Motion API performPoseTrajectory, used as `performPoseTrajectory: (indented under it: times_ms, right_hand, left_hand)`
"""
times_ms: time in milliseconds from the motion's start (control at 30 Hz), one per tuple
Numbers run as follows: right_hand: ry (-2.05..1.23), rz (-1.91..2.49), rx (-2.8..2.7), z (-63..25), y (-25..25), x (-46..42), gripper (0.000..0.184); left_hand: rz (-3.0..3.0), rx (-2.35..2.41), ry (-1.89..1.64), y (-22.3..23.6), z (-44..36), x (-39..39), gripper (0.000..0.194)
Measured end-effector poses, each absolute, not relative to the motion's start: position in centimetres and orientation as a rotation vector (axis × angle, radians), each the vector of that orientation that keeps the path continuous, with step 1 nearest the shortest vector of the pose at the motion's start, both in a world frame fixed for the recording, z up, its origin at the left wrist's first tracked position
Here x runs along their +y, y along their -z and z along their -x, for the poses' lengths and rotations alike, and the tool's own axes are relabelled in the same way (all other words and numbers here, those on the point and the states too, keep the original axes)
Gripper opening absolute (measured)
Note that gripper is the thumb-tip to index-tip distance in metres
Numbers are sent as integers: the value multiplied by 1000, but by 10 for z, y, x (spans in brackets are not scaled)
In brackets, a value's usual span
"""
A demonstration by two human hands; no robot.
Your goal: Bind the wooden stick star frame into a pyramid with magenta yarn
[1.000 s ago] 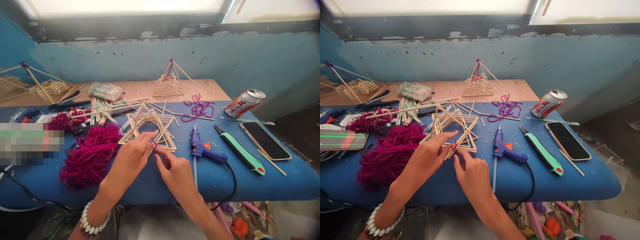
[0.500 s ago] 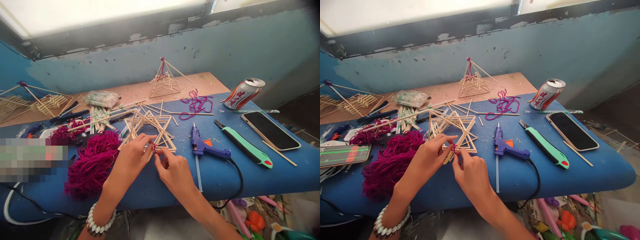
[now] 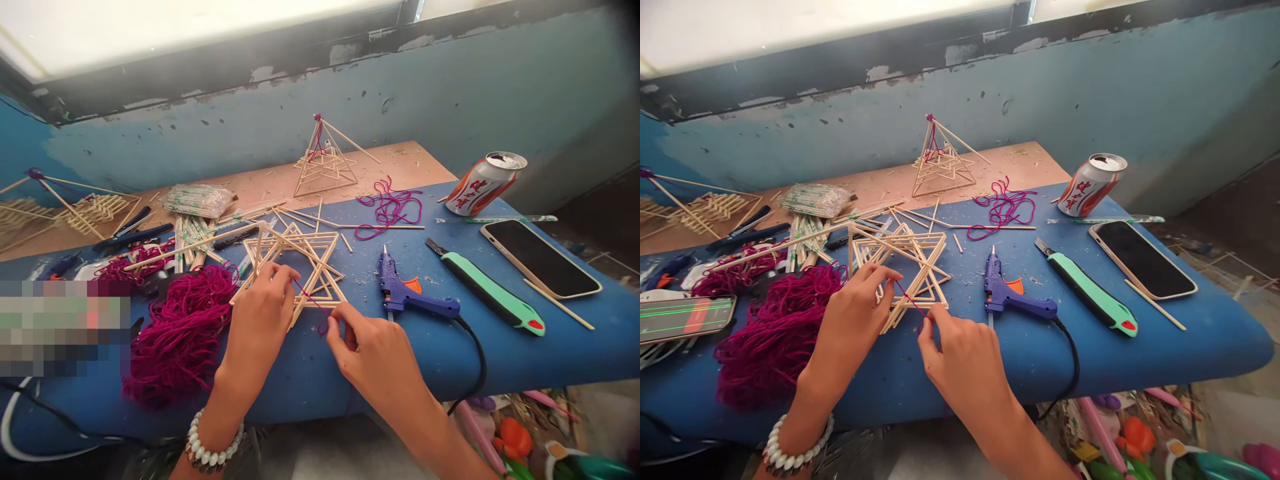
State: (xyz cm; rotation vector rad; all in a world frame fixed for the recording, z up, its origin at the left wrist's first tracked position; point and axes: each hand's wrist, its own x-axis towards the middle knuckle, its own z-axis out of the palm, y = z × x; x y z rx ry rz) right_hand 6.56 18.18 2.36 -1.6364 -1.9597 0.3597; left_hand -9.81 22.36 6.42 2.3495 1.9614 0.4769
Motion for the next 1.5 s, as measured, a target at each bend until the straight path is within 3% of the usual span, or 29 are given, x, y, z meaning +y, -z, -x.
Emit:
performPoseTrajectory:
  times_ms: [233, 467, 667, 1000, 1500]
  right_hand:
    - [-349, 1631, -1980, -68, -21, 180, 15]
    - [-323, 1615, -1950, -67, -21, 181, 14]
    - [-184, 1565, -1912, -57, -20, 186, 16]
    - [-193, 1549, -1907, -36, -19, 201, 18]
    - [-214, 1620, -1877, -34, -21, 201, 9]
  left_hand:
    - [-2395, 2162, -371, -62, 89, 221, 23]
    - [-2438, 1962, -390, -69, 94, 212, 34]
    - [-2601, 1611, -319, -74, 107, 216, 31]
    - [-2577, 1644, -112, -76, 112, 231, 12]
    - [-2431, 1655, -401, -66, 116, 221, 18]
